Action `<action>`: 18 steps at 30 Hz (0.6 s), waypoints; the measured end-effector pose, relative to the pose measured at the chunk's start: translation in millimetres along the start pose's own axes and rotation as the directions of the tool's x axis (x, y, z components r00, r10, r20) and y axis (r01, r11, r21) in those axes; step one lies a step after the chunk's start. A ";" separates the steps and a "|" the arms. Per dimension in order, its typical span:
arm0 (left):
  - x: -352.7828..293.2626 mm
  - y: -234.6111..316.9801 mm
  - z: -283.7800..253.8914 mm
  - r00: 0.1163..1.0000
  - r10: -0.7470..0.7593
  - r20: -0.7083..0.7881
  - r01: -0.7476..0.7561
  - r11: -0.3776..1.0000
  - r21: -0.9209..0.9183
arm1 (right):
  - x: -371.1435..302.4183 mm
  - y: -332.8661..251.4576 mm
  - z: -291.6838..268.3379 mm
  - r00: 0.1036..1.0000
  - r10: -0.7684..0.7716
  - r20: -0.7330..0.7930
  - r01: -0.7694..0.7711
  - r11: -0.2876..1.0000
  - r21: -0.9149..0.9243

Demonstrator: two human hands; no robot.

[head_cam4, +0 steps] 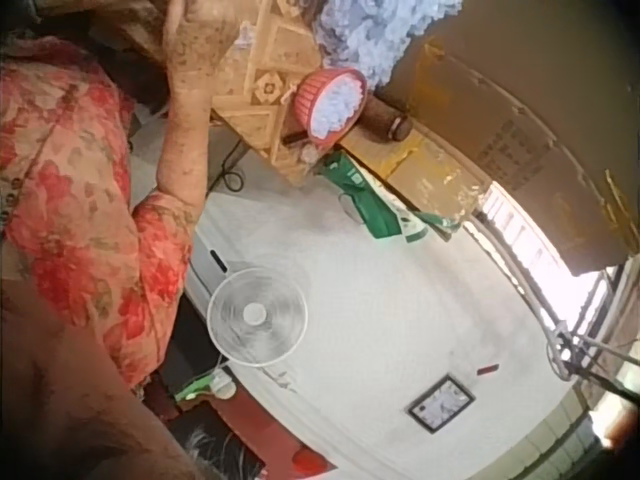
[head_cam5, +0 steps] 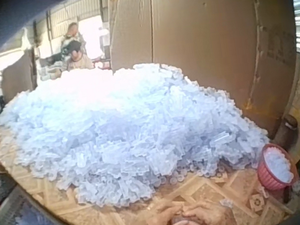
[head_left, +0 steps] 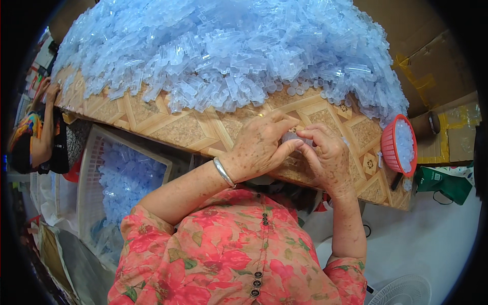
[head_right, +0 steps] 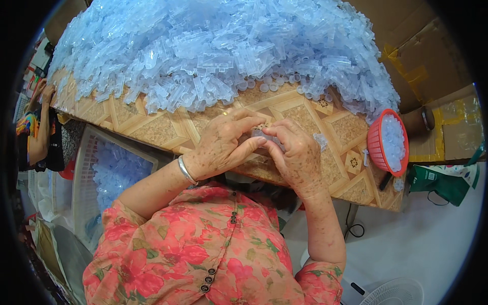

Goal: The person sits on the floor and assembles small translucent plastic components by hand. They pick up individual parts from a large pile, fit them together, and place the assembled units into a red basket.

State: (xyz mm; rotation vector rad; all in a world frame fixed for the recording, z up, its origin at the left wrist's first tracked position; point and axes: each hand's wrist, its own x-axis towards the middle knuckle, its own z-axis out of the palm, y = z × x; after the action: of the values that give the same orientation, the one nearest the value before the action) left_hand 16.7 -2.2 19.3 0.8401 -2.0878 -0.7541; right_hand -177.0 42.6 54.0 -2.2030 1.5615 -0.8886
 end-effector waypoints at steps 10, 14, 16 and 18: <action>26.2 -2.1 -0.1 0.732 -0.421 0.535 0.664 0.619 -0.421 | 4.8 1.1 -7.0 0.995 0.024 0.098 -0.026 0.999 0.024; 28.7 -0.9 -2.4 0.657 -0.474 0.586 0.749 0.502 -0.433 | 11.0 1.3 -14.7 0.976 0.137 0.168 -0.169 0.965 0.198; 31.6 -1.6 -0.9 0.612 -0.476 0.631 0.785 0.465 -0.410 | 10.1 10.2 -18.2 0.951 0.219 0.220 -0.280 0.910 0.306; 32.9 -2.1 0.9 0.584 -0.482 0.654 0.808 0.425 -0.408 | 12.3 15.9 -20.4 0.934 0.224 0.277 -0.310 0.896 0.317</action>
State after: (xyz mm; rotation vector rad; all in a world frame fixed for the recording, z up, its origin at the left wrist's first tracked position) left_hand 0.1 -28.1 31.0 1.1340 -1.4936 -2.2080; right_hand -199.0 27.6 64.5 -1.7165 1.4171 -0.7281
